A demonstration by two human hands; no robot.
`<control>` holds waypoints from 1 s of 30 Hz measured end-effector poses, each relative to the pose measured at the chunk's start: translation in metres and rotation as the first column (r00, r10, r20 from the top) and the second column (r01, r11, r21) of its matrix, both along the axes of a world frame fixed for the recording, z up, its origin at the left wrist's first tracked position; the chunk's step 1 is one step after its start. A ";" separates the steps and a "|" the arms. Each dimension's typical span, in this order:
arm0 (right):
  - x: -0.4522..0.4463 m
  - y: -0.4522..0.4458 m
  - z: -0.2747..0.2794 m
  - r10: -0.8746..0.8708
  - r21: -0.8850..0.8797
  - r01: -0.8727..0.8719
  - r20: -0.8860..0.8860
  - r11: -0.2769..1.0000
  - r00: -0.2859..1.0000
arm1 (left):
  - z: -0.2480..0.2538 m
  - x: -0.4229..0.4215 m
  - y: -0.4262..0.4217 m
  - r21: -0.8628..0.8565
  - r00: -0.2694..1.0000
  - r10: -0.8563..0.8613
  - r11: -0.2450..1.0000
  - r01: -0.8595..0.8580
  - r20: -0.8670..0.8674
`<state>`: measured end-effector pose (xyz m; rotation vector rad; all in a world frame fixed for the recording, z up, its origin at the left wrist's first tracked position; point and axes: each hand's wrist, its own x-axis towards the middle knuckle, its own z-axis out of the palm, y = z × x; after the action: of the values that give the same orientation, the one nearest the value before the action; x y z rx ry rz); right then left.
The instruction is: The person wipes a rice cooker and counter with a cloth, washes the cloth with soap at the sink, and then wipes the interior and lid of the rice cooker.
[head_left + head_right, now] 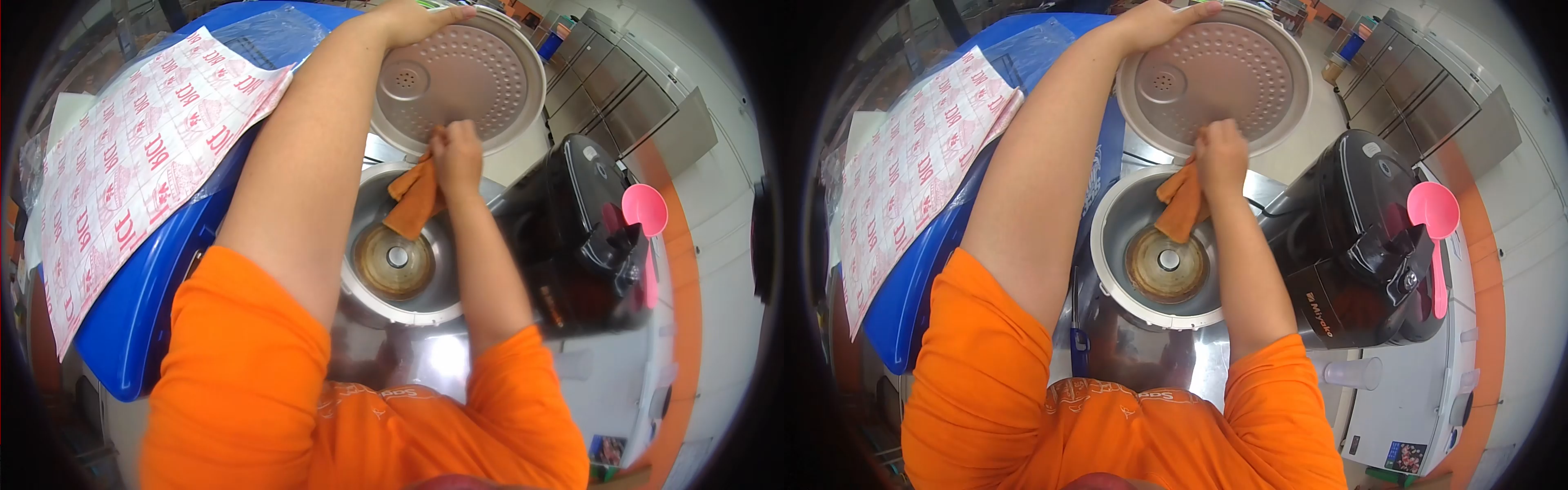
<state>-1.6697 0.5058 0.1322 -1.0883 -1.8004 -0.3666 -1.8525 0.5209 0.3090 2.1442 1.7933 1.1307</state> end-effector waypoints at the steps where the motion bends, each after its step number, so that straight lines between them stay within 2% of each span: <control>1: -0.001 -0.001 -0.002 0.046 0.038 -0.051 0.120 0.998 0.992 | -0.002 0.000 0.001 0.087 0.996 -0.080 0.993 0.077 0.035; 2: 0.002 0.001 -0.003 0.005 0.000 -0.005 0.073 1.000 0.997 | -0.003 -0.002 0.002 0.171 0.986 -0.157 0.975 0.144 0.061; 3: 0.009 0.002 -0.001 0.008 -0.001 -0.008 0.072 1.000 0.997 | -0.003 -0.003 0.004 0.169 0.986 -0.154 0.975 0.142 0.061; 5: 0.025 0.003 0.005 -0.104 -0.015 0.105 -0.332 0.994 0.937 | -0.001 -0.002 0.004 0.013 1.000 -0.012 1.000 0.012 0.008; 9: 0.031 0.008 -0.005 -0.094 -0.006 0.095 -0.229 0.995 0.969 | -0.002 0.000 -0.001 0.139 0.979 -0.157 0.980 0.139 0.129; 10: 0.026 0.004 -0.008 -0.018 -0.015 0.017 -0.090 1.000 0.996 | -0.001 0.000 -0.001 0.096 0.982 -0.139 0.987 0.127 0.127; 12: 0.021 0.002 -0.006 -0.024 0.002 0.024 -0.132 1.000 0.991 | -0.002 -0.001 -0.001 0.047 0.986 -0.116 0.993 0.112 0.116; 14: 0.022 0.003 -0.002 -0.034 0.043 0.048 -0.279 0.998 0.960 | -0.004 -0.001 0.000 0.094 0.965 -0.199 0.978 0.185 0.171; 17: 0.020 -0.001 0.002 -0.008 0.062 0.035 -0.382 0.997 0.924 | -0.004 -0.003 0.000 0.089 0.968 -0.188 0.980 0.176 0.167; 18: 0.021 0.000 -0.001 -0.009 0.059 0.033 -0.377 0.998 0.926 | -0.005 -0.003 -0.001 0.086 0.967 -0.187 0.981 0.174 0.173; 20: 0.021 0.002 -0.007 0.021 0.008 -0.020 -0.197 1.000 0.980 | -0.003 -0.002 -0.001 0.110 0.975 -0.186 0.979 0.173 0.125; 21: 0.023 0.004 -0.008 0.025 0.008 -0.024 -0.194 1.000 0.981 | -0.003 -0.001 -0.001 0.110 0.975 -0.182 0.980 0.168 0.129; 23: 0.023 0.003 -0.001 -0.057 0.086 0.090 -0.322 0.992 0.945 | -0.003 -0.001 -0.004 0.136 0.989 -0.123 0.984 0.111 0.078; 24: 0.023 0.002 0.002 -0.079 0.042 0.105 -0.407 0.994 0.910 | -0.003 -0.002 -0.005 0.134 0.989 -0.120 0.985 0.108 0.082; 25: 0.024 0.003 -0.001 -0.079 0.041 0.104 -0.403 0.994 0.912 | -0.003 -0.002 -0.005 0.122 0.991 -0.111 0.987 0.101 0.078; 27: 0.026 0.005 -0.007 -0.070 -0.019 0.068 -0.217 0.998 0.974 | -0.003 -0.002 -0.003 0.111 0.991 -0.104 0.989 0.095 0.079; 30: 0.020 -0.001 -0.004 -0.065 -0.033 0.058 -0.271 0.998 0.961 | -0.002 -0.003 -0.005 0.037 0.991 -0.098 0.995 0.095 0.093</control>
<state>-1.6499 0.5051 0.1279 -1.1546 -1.5343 -0.2197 -1.8553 0.5162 0.3072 2.1310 1.6246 1.2238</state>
